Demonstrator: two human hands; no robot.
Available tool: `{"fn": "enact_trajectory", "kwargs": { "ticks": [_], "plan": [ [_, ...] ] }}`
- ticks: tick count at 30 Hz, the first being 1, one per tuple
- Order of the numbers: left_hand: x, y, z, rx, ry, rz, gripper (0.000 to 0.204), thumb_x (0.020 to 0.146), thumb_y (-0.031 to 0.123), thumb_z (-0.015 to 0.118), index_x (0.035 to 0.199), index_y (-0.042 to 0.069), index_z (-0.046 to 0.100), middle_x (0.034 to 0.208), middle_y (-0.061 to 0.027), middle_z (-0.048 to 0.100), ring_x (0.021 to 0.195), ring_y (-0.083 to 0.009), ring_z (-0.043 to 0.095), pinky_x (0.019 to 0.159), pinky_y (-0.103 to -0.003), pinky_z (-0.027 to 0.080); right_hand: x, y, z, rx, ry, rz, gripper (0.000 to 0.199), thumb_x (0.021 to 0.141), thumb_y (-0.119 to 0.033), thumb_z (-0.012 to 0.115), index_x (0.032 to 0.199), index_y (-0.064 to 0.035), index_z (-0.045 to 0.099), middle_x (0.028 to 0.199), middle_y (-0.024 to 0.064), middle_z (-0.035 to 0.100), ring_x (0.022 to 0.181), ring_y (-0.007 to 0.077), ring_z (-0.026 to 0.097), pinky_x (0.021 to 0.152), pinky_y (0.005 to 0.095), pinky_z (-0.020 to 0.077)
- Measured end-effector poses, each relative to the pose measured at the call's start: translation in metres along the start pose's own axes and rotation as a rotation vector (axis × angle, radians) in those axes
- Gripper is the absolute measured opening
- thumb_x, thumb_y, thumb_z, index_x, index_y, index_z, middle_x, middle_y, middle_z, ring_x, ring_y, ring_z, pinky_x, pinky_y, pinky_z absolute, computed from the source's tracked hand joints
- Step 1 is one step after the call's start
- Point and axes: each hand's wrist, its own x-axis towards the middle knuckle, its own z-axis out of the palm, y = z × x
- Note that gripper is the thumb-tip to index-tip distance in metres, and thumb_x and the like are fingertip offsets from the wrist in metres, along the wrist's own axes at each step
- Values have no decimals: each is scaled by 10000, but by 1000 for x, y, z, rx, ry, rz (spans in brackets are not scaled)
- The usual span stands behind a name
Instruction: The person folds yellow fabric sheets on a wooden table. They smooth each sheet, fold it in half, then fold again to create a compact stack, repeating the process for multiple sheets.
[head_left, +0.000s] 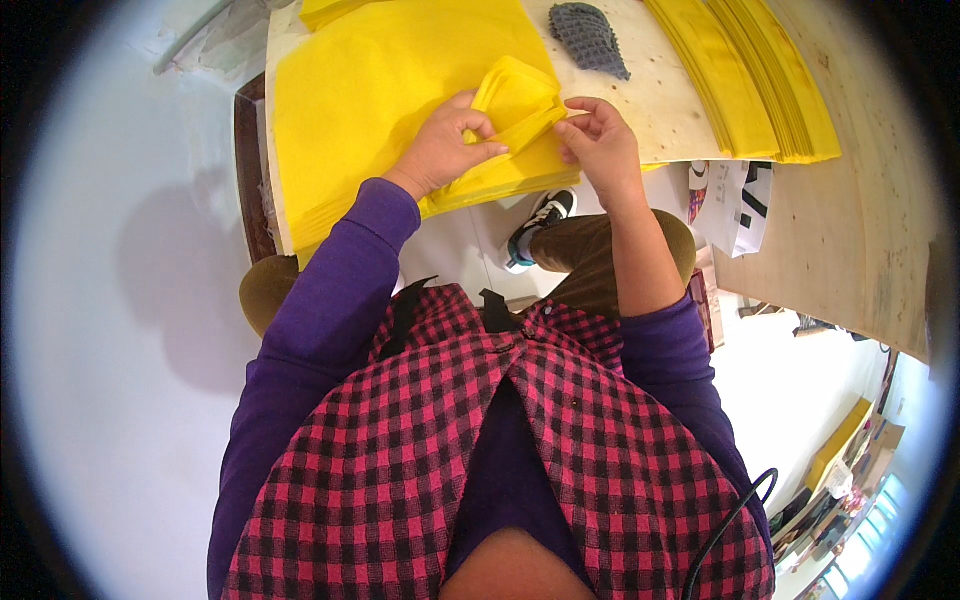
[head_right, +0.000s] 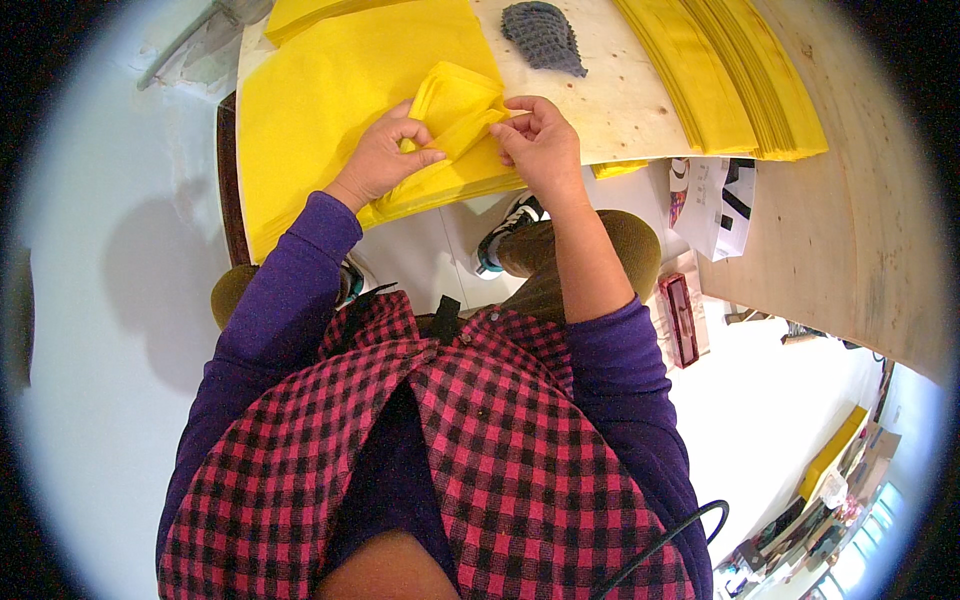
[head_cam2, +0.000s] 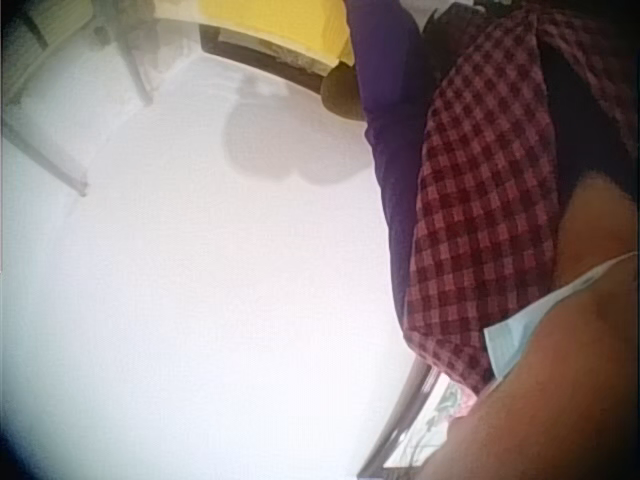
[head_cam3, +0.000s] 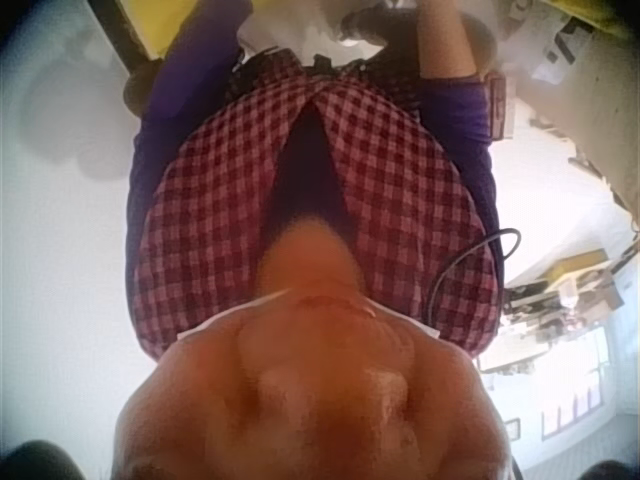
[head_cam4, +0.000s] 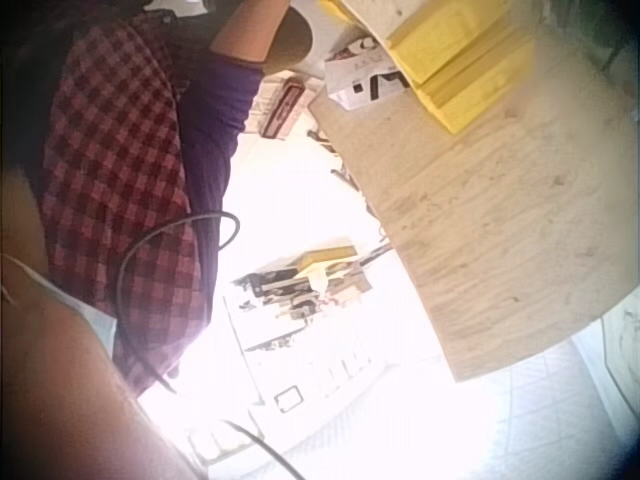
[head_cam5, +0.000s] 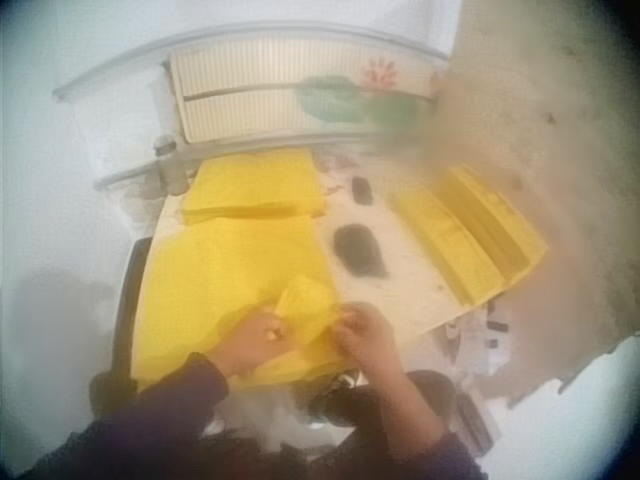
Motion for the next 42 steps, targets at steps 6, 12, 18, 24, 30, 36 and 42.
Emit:
{"fn": "enact_trajectory", "kwargs": {
  "ticks": [6, 12, 18, 24, 30, 36, 42],
  "plan": [
    [-1, 2, 2, 27, 35, 0, 250, 714, 219, 790, 770, 43, 622, 1107, -206, 562, 1054, -356, 535, 933, -362, 420, 7, 7, -1, -42, -74, -17, 191, 837, -41, 679, 1003, 22, 607, 744, 21, 605, 586, 67, 536, 519, 209, 447],
    [0, 2, -2, -24, -38, -44, 218, 807, 209, 734, 827, 34, 606, 1041, -137, 575, 1039, -270, 537, 932, -329, 415, 6, 11, -6, -3, -100, 15, 146, 845, -44, 669, 967, 19, 618, 748, 11, 592, 594, 64, 530, 526, 204, 446],
    [-2, 3, 3, -25, 123, 41, 306, 804, 139, 684, 1066, 38, 561, 1068, -143, 586, 1057, -320, 557, 932, -343, 427, 4, 9, -11, 10, -133, -3, 143, 851, -47, 662, 972, 16, 620, 759, 6, 593, 595, 63, 527, 533, 204, 447],
    [-1, 6, 6, -108, 157, -26, 443, 791, 65, 652, 1210, 76, 507, 1173, -136, 577, 1138, -307, 535, 994, -339, 397, 10, 2, -7, -14, -178, -38, 140, 858, -54, 646, 974, 18, 618, 770, 6, 601, 610, 63, 530, 550, 204, 443],
    [-1, 9, 6, -133, 95, 56, 456, 811, -12, 585, 1250, 107, 564, 1321, -155, 508, 1203, -316, 499, 1059, -330, 351, 13, 1, -3, -60, -130, -30, 146, 865, -68, 636, 980, 20, 615, 767, 8, 609, 615, 69, 534, 572, 204, 445],
    [0, 0, 4, -70, 43, 57, 172, 838, 39, 583, 963, 34, 701, 1271, -175, 536, 1190, -315, 506, 1014, -325, 383, 18, 0, 2, -62, -98, -44, 202, 848, -81, 665, 990, 51, 607, 745, 38, 616, 582, 88, 554, 533, 226, 466],
    [-3, -3, 3, -135, 46, 42, 202, 771, 154, 726, 916, 17, 699, 1179, -165, 569, 1104, -309, 539, 951, -327, 415, 19, -4, 7, -112, -85, -23, 203, 864, -96, 654, 1015, 33, 612, 793, 22, 622, 648, 69, 560, 574, 208, 467]
  ]
}}
